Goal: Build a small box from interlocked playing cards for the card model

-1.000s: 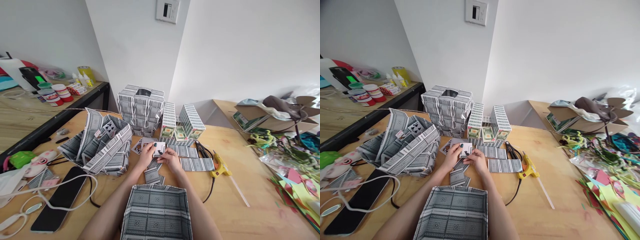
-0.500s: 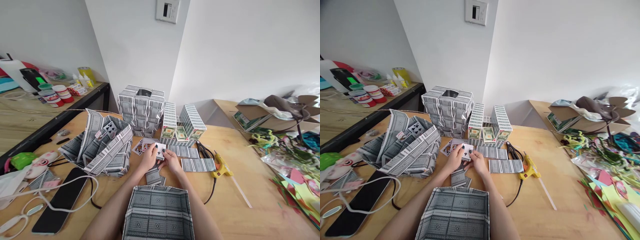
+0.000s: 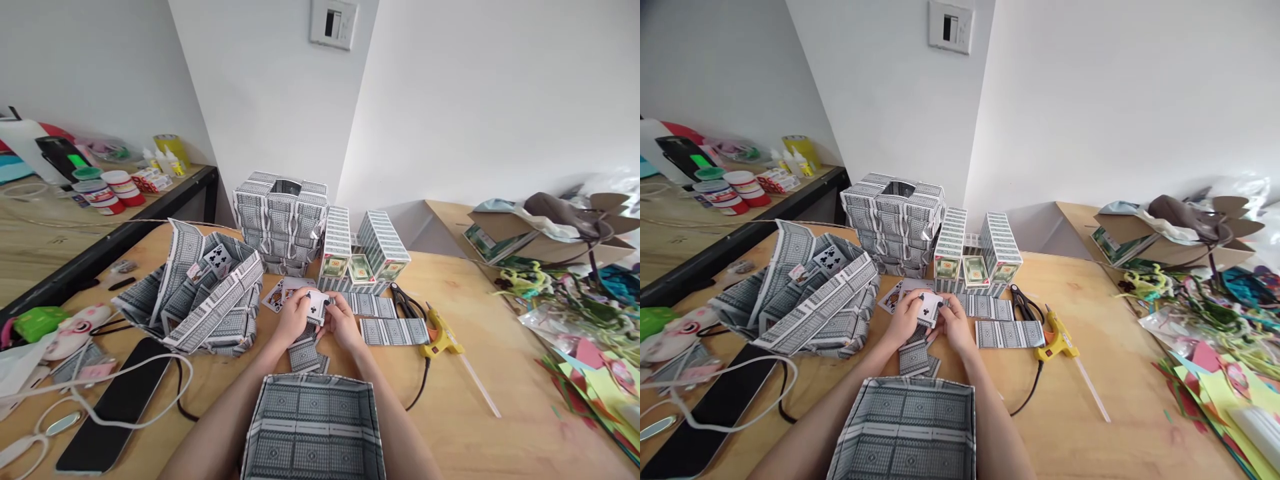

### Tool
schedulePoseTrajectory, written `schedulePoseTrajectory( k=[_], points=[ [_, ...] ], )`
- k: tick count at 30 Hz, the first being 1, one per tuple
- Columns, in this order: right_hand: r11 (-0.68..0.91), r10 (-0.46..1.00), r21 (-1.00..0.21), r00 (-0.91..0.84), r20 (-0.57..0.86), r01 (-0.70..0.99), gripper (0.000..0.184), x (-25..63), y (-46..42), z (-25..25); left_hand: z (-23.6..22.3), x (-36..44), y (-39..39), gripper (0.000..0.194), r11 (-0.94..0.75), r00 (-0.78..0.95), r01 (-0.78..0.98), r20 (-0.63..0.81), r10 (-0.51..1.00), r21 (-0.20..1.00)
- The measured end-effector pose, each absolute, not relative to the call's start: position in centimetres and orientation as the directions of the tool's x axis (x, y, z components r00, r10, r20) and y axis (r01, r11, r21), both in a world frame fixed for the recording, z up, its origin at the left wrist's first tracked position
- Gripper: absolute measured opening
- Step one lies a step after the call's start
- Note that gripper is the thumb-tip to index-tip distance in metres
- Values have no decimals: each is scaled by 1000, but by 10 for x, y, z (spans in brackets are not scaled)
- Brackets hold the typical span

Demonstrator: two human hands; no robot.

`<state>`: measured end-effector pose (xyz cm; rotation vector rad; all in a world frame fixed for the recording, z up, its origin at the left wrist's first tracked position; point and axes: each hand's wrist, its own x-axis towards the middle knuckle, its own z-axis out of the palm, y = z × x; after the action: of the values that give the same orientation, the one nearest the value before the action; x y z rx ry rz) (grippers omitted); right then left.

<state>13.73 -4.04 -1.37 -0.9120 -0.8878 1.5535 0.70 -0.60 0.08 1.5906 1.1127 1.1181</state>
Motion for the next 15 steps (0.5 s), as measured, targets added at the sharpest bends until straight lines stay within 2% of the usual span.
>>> schedulePoseTrajectory(
  k=[7,11,15],
  points=[
    [-135,983,-900,-169,-70,-414,20,137,-41,-13,3,7,-9,23,-232,172,137,207,963,963],
    [-136,986,-901,-144,-83,-412,16,137,-39,-14,6,8,-12,22,-182,188,124,157,970,976],
    [-143,985,-888,-147,-86,-437,16,137,-40,-13,5,7,-14,16,-116,243,10,110,964,993]
  ],
)
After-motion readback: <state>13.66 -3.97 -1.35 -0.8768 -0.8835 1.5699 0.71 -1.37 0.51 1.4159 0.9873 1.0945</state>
